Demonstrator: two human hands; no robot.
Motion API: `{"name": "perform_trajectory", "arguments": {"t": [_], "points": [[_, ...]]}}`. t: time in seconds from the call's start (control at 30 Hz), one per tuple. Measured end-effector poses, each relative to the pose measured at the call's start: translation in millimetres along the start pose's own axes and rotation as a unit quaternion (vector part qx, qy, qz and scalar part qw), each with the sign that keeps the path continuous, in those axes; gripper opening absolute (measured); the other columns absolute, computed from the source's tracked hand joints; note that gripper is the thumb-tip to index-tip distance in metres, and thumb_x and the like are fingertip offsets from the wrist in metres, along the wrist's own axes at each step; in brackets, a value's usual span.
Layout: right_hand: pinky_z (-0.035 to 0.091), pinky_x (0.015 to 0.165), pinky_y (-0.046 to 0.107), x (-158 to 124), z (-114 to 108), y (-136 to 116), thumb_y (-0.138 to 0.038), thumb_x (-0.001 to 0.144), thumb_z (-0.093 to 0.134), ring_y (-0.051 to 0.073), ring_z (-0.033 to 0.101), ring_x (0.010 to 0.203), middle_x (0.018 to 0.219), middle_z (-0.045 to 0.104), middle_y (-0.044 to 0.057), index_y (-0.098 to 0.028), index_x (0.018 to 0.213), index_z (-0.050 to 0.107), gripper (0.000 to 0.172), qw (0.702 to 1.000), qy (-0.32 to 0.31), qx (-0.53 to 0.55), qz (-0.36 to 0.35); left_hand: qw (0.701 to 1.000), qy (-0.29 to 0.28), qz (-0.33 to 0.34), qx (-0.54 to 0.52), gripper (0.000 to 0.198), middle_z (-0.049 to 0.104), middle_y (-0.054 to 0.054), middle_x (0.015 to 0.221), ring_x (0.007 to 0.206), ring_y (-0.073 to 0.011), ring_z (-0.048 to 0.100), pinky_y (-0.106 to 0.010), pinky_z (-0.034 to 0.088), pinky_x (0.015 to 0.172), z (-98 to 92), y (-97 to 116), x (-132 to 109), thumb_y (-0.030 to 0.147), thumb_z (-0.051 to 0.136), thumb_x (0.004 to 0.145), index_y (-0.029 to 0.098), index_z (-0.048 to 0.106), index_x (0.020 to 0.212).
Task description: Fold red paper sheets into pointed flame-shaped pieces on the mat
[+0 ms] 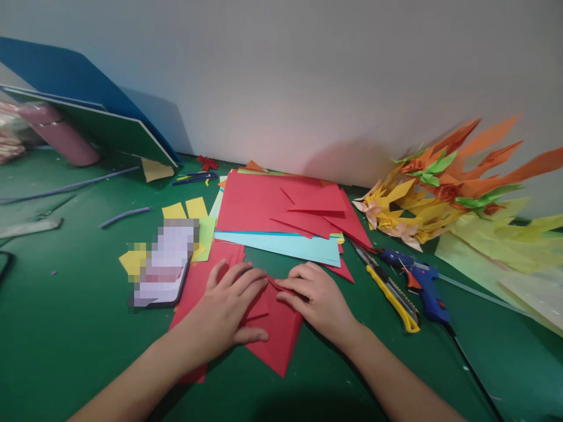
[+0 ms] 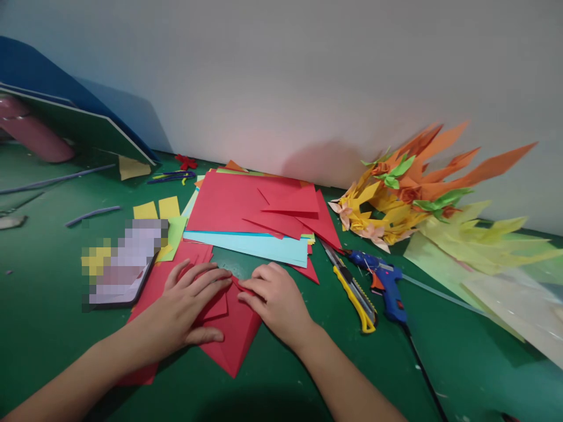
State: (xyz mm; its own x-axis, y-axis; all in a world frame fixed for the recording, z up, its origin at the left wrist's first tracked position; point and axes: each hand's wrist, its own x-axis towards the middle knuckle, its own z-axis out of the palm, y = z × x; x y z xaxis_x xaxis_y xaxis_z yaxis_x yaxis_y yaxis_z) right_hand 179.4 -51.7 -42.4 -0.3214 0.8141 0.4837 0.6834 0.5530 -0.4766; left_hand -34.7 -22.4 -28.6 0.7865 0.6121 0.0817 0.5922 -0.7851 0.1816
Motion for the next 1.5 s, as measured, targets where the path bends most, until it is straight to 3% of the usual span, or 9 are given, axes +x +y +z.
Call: {"name": "perform_trajectory", "arguments": {"t": [0.1, 0.23, 0.63, 0.77, 0.9, 1.1, 1.2, 1.33, 1.5], "points": [[0.044, 0.065, 0.031, 0, -2, 0, -0.044, 0.097, 0.04, 0.018, 0.053, 0.072, 0.076, 0.062, 0.007, -0.014, 0.096, 0.072, 0.044, 1.0, -0.016, 0.008, -0.005, 1.0, 0.008, -0.002, -0.006, 0.069, 0.06, -0.012, 0.126, 0.121, -0.0324, 0.046, -0.054, 0.021, 0.108, 0.8, 1, 0, 0.066, 0.058, 0.077, 0.019, 0.055, 0.127], [0.041, 0.063, 0.031, 0, -5, -2, -0.037, 0.102, 0.027, 0.017, 0.05, 0.068, 0.074, 0.06, 0.007, -0.015, 0.08, 0.07, 0.053, 0.999, -0.034, 0.013, 0.013, 1.0, 0.014, -0.003, -0.013, 0.067, 0.06, -0.011, 0.126, 0.121, -0.0324, 0.046, -0.055, 0.019, 0.109, 1.5, 1, 0, 0.065, 0.059, 0.077, 0.022, 0.054, 0.129], [0.037, 0.059, 0.029, -2, -10, 1, -0.028, 0.101, 0.035, 0.015, 0.044, 0.059, 0.056, 0.052, 0.002, -0.018, 0.058, 0.057, 0.05, 0.999, -0.008, -0.044, -0.027, 1.0, -0.011, -0.015, 0.001, 0.063, 0.056, -0.01, 0.13, 0.123, -0.0355, 0.042, -0.059, 0.02, 0.106, -2.5, 2, 0, 0.063, 0.061, 0.078, 0.028, 0.054, 0.13], [0.041, 0.068, 0.03, -3, -9, 4, -0.029, 0.099, 0.041, 0.017, 0.051, 0.072, 0.076, 0.063, 0.005, -0.016, 0.086, 0.067, 0.032, 0.999, -0.04, 0.0, -0.025, 1.0, -0.01, -0.015, 0.009, 0.064, 0.053, -0.01, 0.13, 0.115, -0.0348, 0.046, -0.056, 0.031, 0.1, -4.4, 3, 1, 0.059, 0.067, 0.074, 0.031, 0.054, 0.13], [0.041, 0.066, 0.031, -1, -8, 2, -0.019, 0.099, 0.034, 0.02, 0.049, 0.074, 0.085, 0.061, 0.008, -0.015, 0.118, 0.062, 0.033, 0.989, -0.131, -0.051, -0.036, 1.0, -0.002, -0.022, 0.022, 0.068, 0.052, -0.012, 0.126, 0.111, -0.0352, 0.048, -0.054, 0.036, 0.094, -5.6, 3, 1, 0.055, 0.073, 0.071, 0.031, 0.052, 0.132], [0.034, 0.066, 0.035, 2, -4, -8, -0.013, 0.094, 0.041, 0.022, 0.045, 0.075, 0.083, 0.058, 0.007, -0.015, 0.133, 0.051, 0.04, 0.968, -0.197, -0.157, -0.017, 1.0, -0.011, -0.025, -0.016, 0.055, 0.058, -0.012, 0.113, 0.101, -0.0317, 0.055, -0.051, 0.043, 0.088, -9.4, 6, 1, 0.049, 0.074, 0.072, 0.021, 0.058, 0.116], [0.031, 0.065, 0.035, 3, -1, -13, -0.014, 0.094, 0.043, 0.023, 0.045, 0.075, 0.084, 0.057, 0.007, -0.016, 0.136, 0.048, 0.042, 0.961, -0.203, -0.189, -0.004, 0.995, 0.025, -0.043, -0.082, 0.036, 0.059, -0.011, 0.111, 0.1, -0.0287, 0.057, -0.045, 0.047, 0.085, -10.7, 6, 1, 0.043, 0.066, 0.081, 0.018, 0.055, 0.106], [0.029, 0.063, 0.034, 5, 1, -17, -0.014, 0.093, 0.044, 0.023, 0.045, 0.074, 0.083, 0.057, 0.007, -0.018, 0.137, 0.046, 0.044, 0.955, -0.209, -0.211, 0.01, 0.971, 0.106, -0.123, -0.177, 0.013, 0.06, -0.005, 0.092, 0.087, -0.0203, 0.061, -0.034, 0.051, 0.076, -12.2, 3, 1, 0.031, 0.042, 0.093, 0.021, 0.048, 0.099], [0.029, 0.065, 0.034, 5, 0, -22, -0.011, 0.093, 0.042, 0.022, 0.046, 0.076, 0.085, 0.058, 0.007, -0.019, 0.139, 0.044, 0.047, 0.949, -0.234, -0.209, 0.04, 0.939, 0.149, -0.225, -0.213, 0.012, 0.059, -0.001, 0.079, 0.072, -0.0191, 0.061, -0.031, 0.05, 0.066, -17.2, -4, 3, 0.034, 0.043, 0.086, 0.022, 0.046, 0.089]]}}
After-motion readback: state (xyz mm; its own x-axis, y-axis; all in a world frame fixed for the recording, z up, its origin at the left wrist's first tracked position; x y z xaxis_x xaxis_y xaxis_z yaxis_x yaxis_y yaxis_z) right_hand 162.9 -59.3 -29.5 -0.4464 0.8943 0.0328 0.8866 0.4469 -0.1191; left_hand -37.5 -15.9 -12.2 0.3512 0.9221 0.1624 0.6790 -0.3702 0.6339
